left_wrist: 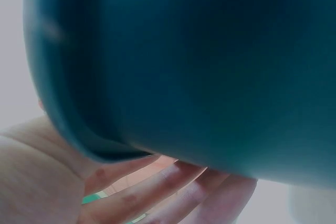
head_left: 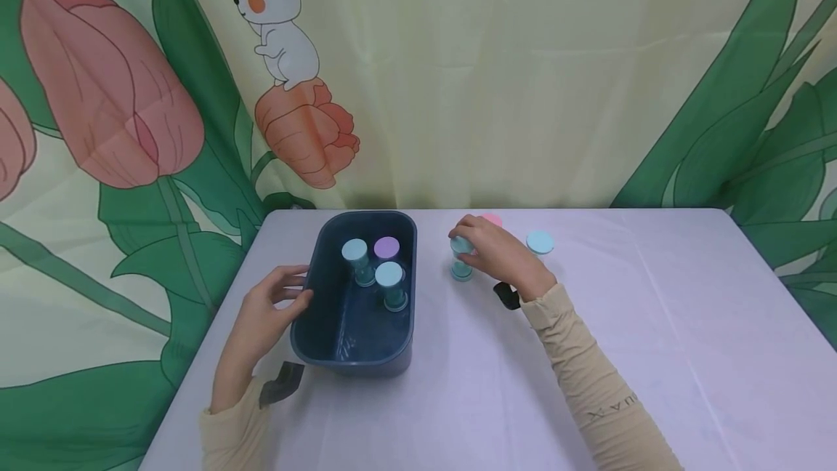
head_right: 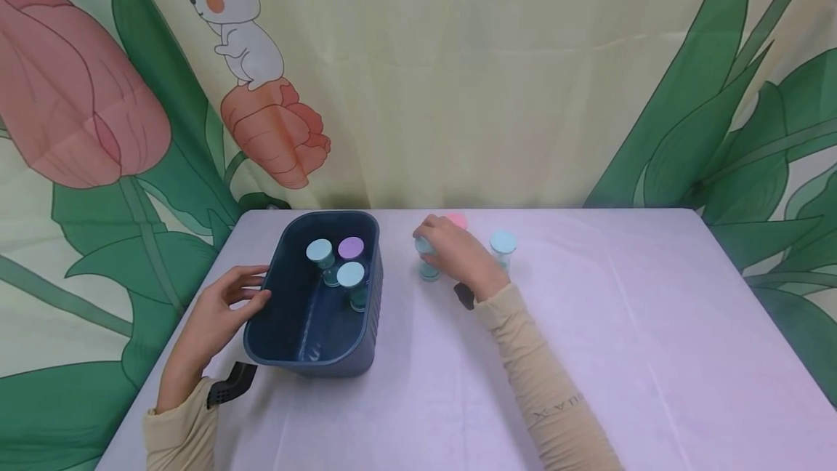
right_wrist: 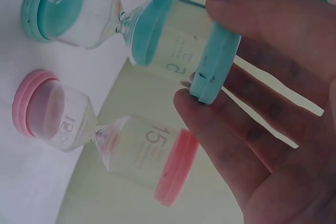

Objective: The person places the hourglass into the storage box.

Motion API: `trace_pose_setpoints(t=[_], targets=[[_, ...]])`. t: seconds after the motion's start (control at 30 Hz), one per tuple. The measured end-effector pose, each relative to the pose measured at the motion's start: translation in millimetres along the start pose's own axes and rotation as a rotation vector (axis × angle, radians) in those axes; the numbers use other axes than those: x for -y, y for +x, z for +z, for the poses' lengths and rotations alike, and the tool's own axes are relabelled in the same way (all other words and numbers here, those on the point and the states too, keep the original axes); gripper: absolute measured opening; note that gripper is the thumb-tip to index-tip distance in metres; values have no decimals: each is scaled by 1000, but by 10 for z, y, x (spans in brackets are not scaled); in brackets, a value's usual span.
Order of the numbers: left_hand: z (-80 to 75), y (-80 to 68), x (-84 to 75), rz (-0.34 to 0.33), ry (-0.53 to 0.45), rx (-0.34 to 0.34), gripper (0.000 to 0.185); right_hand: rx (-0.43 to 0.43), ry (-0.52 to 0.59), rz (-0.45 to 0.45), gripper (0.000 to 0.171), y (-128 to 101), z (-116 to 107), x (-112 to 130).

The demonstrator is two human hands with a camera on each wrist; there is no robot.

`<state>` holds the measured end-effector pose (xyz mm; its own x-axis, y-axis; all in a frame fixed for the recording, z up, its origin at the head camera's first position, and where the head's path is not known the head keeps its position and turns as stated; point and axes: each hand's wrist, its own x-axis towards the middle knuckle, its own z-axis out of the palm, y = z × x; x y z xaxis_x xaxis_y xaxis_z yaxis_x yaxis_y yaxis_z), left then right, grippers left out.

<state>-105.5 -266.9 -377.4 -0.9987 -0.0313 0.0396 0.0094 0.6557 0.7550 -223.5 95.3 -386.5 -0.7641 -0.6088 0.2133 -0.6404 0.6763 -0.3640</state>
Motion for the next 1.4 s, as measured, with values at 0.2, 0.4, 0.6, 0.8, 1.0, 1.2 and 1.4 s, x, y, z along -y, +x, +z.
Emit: trace_pose_setpoints(t=[0.2,0.4,0.6,0.8,1.0,1.2,1.4], targets=[[-2,8,-15,1,-2,5,46,-10,-4,-7,36,0,-34,20],[4,11,-9,5,0,7,45,-41,-20,-26,35,11,-97,78],[6,8,-12,12,6,6,45,-56,-25,-18,37,16,-172,160],[10,11,-10,9,9,9,45,-94,-35,-66,35,11,-243,214],[5,12,-12,5,-1,10,46,-145,-20,-126,32,31,-345,315],[2,4,-10,10,-4,7,45,-165,-13,-155,31,54,-430,450],[2,-7,-16,7,-5,6,46,-190,-20,-196,29,70,-511,538]])
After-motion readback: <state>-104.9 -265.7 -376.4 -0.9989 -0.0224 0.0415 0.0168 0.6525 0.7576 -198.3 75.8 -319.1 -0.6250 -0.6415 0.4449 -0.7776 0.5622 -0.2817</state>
